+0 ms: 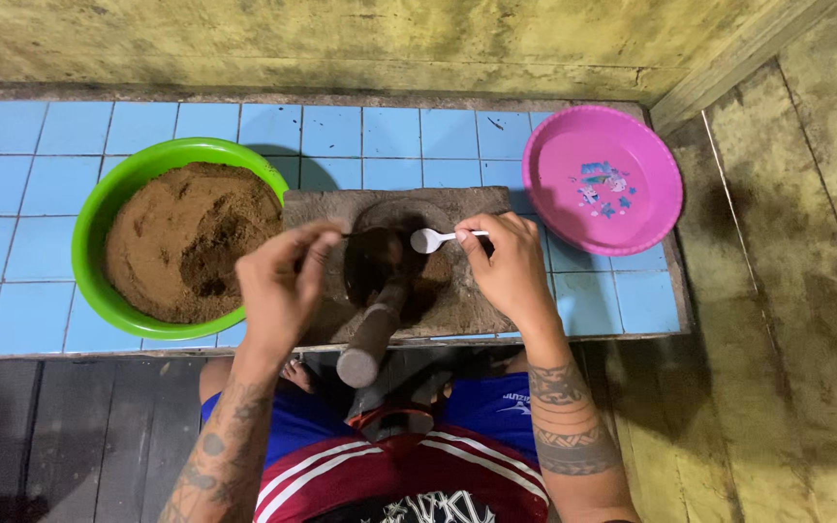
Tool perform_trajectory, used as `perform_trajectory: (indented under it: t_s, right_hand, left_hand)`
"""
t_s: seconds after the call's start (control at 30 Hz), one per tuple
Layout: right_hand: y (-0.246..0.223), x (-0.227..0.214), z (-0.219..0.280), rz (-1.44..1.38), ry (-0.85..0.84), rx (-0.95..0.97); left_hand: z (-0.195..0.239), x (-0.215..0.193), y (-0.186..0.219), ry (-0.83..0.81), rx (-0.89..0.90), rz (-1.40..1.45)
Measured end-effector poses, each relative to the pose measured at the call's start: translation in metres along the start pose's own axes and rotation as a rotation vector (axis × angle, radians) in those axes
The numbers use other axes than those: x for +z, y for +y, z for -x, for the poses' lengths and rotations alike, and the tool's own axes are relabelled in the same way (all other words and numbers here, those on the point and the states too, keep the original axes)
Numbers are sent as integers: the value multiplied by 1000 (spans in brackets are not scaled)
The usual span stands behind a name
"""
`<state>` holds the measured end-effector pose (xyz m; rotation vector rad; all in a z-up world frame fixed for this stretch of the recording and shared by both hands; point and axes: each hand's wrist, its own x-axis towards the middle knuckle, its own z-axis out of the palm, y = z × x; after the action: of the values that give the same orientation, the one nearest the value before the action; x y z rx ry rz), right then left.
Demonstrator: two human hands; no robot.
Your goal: The person scoops brown powder from a green bowl into a stone mortar using a metal spoon and grinds it with a pestle. They repeatedly add more powder and grind, occasionally using a small white plastic spoon to scrape the sides of the mortar.
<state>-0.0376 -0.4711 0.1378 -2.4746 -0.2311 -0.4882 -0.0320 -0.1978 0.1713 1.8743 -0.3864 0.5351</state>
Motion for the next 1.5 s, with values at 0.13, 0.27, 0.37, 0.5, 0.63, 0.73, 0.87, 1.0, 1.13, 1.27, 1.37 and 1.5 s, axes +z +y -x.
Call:
perform_trajectory:
  t_s: [0.13,0.27,0.37,0.5,0.63,0.73,0.87,1.0,1.13,1.27,1.37,1.5]
  right_hand:
    - [2,1,3,7,6,-8]
    - [2,1,-2,-1,2,-25]
    - [4,3,0,9,-5,-14]
    - [6,3,0,22,-5,-23]
    - [7,3,1,33,-7,-40]
    - [8,4,1,76,-31,-50]
    - [7,4,2,103,-96,-50]
    - [3,2,-1,81,-63,-53]
    - [7,4,2,82,-60,-57]
    - [10,7,1,91,-69,-42]
    - [7,4,-3,89,-107,-18]
    - [5,3,0,78,-120,-28]
  left_hand:
    - [5,1,-10,-149,53,-55]
    - [3,-1,-11,-110,14,-14]
    - [10,-3,-20,-7,-98,80]
    - [7,-14,-27,340,-306,302]
    - [8,-53,-50,564,-333,323]
    - [13,-88,-67,589,-214,108]
    - [26,-117,-93,497,-89,-250]
    - [37,-128,-144,331,31,-614]
    - [50,-109,-198,251,-138,-596]
    - [46,-96,-209,208,-217,-741]
    - [46,-92,-205,237,-194,-733]
    - [56,-88,-166,346,-31,-776]
